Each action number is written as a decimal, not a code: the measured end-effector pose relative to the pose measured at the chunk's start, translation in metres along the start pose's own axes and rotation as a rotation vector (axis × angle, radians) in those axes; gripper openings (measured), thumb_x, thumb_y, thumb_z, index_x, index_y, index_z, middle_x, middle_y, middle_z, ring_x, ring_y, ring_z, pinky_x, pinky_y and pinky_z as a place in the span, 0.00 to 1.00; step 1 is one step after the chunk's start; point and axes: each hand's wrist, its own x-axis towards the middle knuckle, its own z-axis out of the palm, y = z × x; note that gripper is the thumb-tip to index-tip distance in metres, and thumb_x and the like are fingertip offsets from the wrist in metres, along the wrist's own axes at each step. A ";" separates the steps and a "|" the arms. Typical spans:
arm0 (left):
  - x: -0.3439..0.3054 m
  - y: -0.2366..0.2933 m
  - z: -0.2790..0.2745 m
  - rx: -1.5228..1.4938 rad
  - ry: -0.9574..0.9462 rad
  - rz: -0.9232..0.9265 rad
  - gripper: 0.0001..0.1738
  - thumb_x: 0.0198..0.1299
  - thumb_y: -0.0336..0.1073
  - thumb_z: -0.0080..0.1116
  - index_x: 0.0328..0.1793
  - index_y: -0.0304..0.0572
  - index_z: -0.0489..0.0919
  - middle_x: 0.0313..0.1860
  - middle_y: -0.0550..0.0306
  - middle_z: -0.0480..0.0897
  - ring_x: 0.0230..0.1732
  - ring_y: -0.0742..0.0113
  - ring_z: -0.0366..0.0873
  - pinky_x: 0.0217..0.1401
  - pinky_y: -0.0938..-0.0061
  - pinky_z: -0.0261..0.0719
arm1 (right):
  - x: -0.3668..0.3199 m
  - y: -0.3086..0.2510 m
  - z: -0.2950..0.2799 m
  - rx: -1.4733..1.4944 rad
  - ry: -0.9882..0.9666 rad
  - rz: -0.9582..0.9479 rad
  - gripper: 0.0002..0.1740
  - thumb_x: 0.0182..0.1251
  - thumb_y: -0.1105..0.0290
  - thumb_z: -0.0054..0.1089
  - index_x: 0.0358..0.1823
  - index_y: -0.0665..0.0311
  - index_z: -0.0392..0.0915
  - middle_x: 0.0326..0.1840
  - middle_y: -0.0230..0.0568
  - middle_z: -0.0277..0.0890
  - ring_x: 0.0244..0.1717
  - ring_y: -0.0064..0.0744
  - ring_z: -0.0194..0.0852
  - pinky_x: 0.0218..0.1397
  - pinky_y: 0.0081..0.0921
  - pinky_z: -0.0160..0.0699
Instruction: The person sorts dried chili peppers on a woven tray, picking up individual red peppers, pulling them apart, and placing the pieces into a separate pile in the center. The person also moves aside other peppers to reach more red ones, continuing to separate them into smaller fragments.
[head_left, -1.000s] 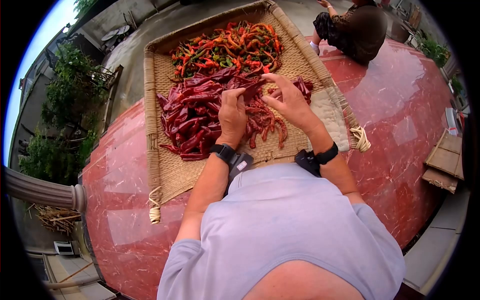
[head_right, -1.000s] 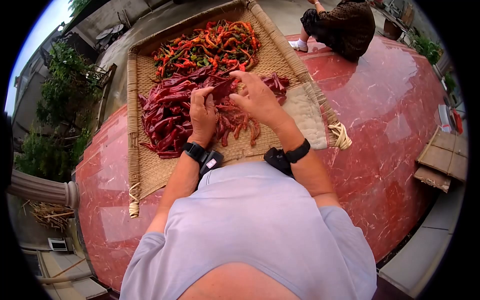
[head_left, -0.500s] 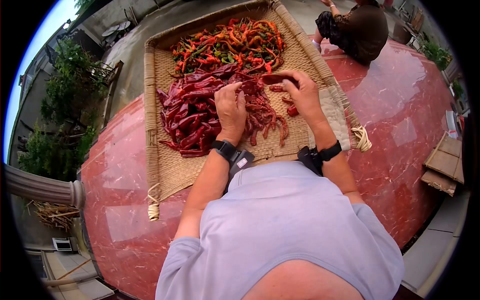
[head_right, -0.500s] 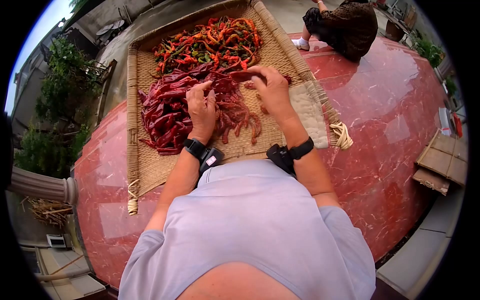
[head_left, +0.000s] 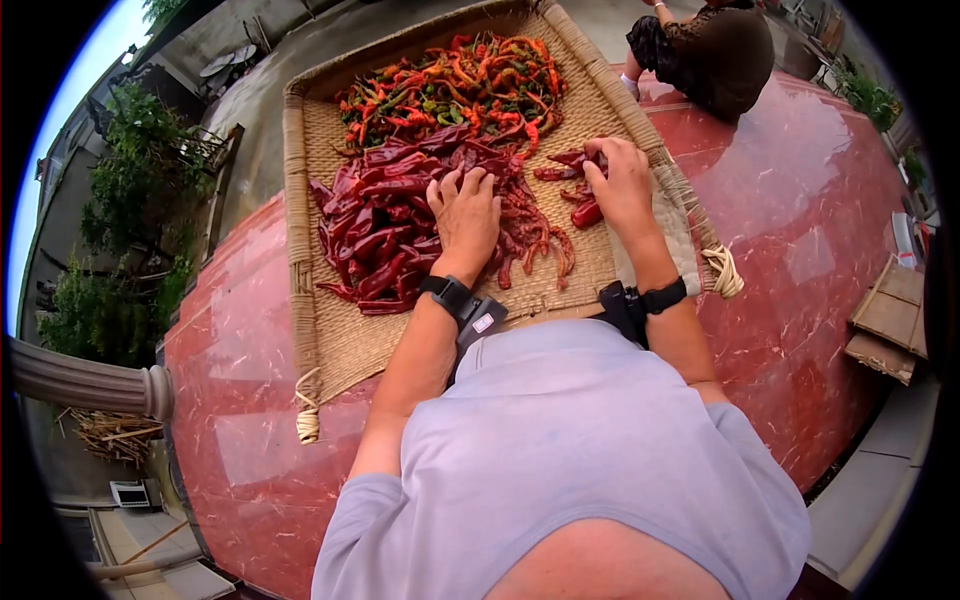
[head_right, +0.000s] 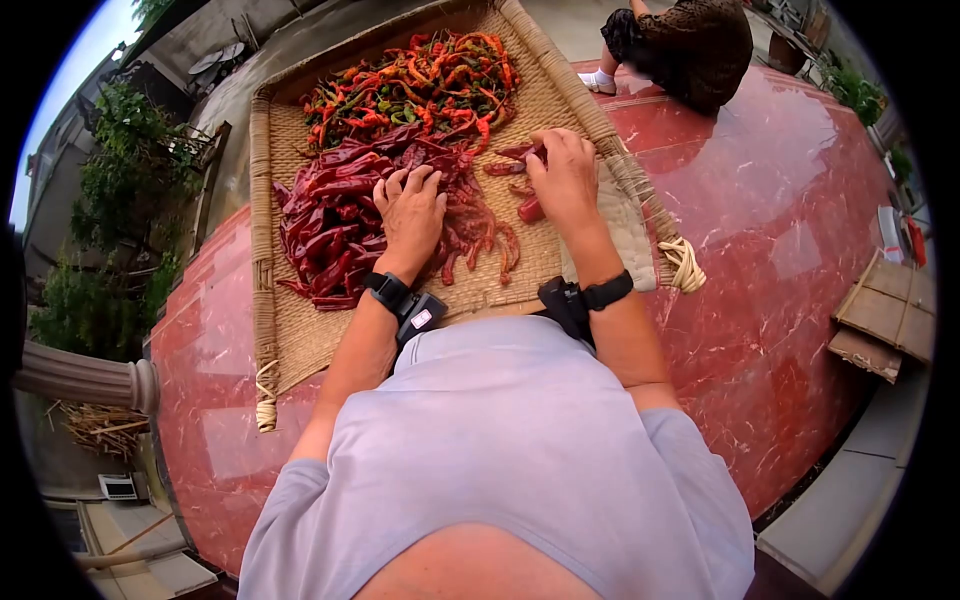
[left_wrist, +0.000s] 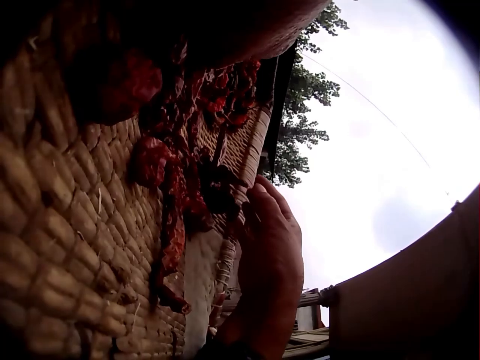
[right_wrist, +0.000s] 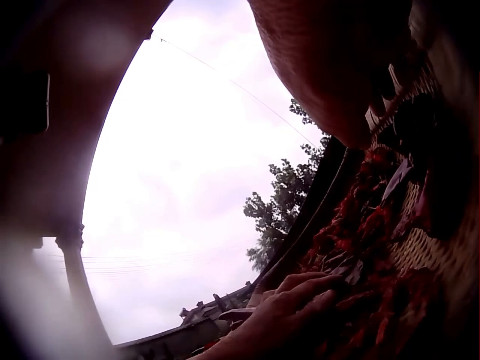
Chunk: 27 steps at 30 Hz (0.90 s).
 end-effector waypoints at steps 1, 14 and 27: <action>0.000 0.000 -0.001 -0.015 -0.012 -0.014 0.20 0.64 0.41 0.63 0.62 0.46 0.81 0.71 0.56 0.74 0.75 0.46 0.59 0.79 0.43 0.48 | -0.002 0.002 0.006 0.002 -0.004 -0.022 0.18 0.64 0.67 0.67 0.56 0.58 0.83 0.60 0.42 0.77 0.65 0.50 0.68 0.69 0.44 0.68; 0.002 0.004 -0.010 -0.117 0.079 -0.053 0.10 0.58 0.37 0.68 0.45 0.47 0.85 0.61 0.54 0.77 0.70 0.50 0.66 0.78 0.41 0.50 | -0.009 -0.014 0.013 0.064 -0.032 -0.162 0.12 0.63 0.71 0.65 0.49 0.57 0.85 0.53 0.40 0.79 0.60 0.47 0.71 0.67 0.43 0.70; 0.006 0.019 -0.027 -0.828 0.204 0.028 0.19 0.61 0.17 0.59 0.57 0.42 0.79 0.47 0.49 0.81 0.49 0.48 0.81 0.50 0.63 0.81 | -0.010 -0.037 0.013 0.510 -0.338 -0.223 0.18 0.69 0.78 0.63 0.59 0.66 0.81 0.56 0.45 0.82 0.56 0.38 0.82 0.59 0.29 0.80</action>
